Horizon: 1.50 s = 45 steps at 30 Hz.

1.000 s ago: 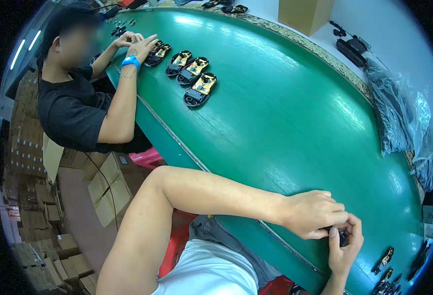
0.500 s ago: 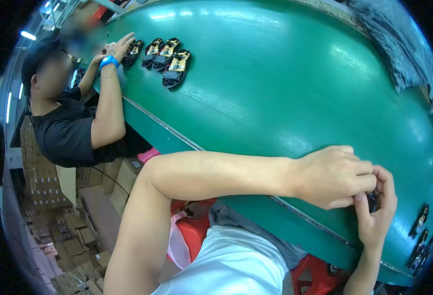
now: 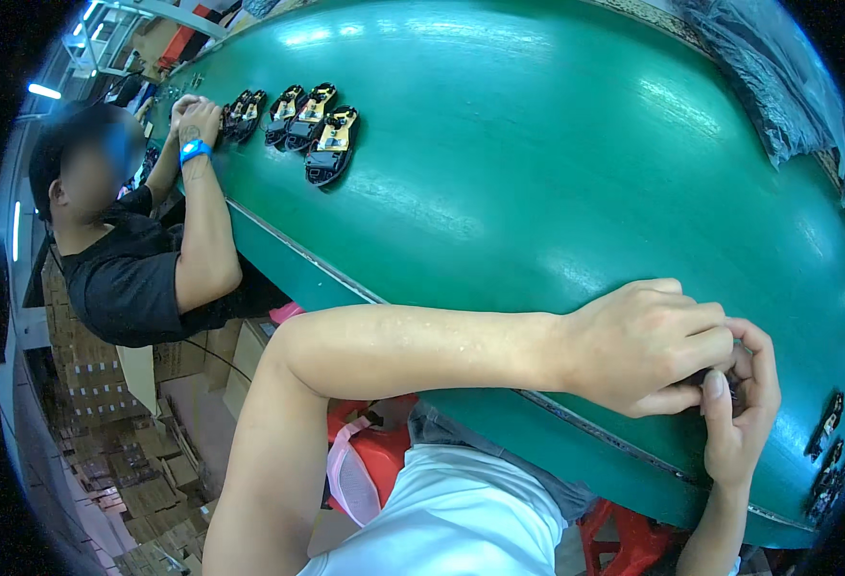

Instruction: Assembling small electronic devices by manually inserting circuit boards and buttons into plastic housings on an assembly line

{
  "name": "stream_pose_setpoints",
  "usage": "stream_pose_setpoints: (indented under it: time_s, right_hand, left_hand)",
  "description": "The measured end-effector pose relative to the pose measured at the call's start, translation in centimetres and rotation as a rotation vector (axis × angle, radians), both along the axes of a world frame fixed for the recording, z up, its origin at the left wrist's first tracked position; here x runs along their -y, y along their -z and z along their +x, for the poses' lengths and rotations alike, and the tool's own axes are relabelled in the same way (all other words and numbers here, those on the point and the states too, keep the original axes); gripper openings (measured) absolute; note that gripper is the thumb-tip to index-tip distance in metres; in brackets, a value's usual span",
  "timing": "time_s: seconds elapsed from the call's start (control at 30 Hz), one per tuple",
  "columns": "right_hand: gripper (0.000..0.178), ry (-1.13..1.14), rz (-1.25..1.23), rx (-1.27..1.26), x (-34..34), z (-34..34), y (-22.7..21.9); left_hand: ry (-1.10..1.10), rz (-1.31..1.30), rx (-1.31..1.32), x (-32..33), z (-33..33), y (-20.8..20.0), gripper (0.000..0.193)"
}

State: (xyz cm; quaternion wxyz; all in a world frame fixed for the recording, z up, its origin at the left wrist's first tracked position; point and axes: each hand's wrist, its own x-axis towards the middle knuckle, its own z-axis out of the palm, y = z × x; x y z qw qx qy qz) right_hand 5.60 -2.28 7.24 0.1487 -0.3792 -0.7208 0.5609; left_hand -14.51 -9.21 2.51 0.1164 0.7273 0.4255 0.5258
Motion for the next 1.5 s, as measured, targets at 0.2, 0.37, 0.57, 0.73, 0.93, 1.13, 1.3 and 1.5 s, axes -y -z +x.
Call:
stream_pose_setpoints:
  time_s: [0.2,0.37,0.57,0.73,0.93,1.13,1.3,1.5]
  right_hand:
    - [0.047,0.029,0.097,-0.026,0.5,-0.6,0.8]
    - [0.034,-0.030,0.134,-0.029,0.2,-0.8,0.2]
    - [0.016,-0.174,0.249,-0.007,0.0,-1.6,0.3]
    - [0.025,-0.021,0.176,-0.044,-0.9,-2.2,0.1]
    - [0.025,0.011,0.160,-0.040,-7.9,-1.2,-3.8]
    - [0.030,0.185,0.494,0.032,-25.5,-4.2,-2.7]
    - [0.037,0.246,0.723,0.264,-49.6,8.1,-1.8]
    - [0.044,0.124,1.016,0.164,-48.3,-2.2,2.5]
  left_hand:
    - [-0.031,-0.010,-0.066,-0.2,0.0,0.4,0.028]
    - [-0.025,-0.007,-0.025,-0.4,-0.1,-0.3,0.032]
    - [-0.005,-0.019,-0.101,0.2,-0.6,-0.2,0.028]
    - [-0.115,0.018,-0.212,0.3,-0.1,-0.2,0.021]
    - [-0.129,0.016,-0.324,0.4,0.1,-0.1,0.023]
    - [-0.176,-0.029,-0.544,1.8,0.2,-0.1,0.022]
    - [-0.110,0.109,-0.490,0.1,1.8,0.0,0.013]
    - [-0.121,0.055,-0.511,1.2,0.7,0.1,0.017]
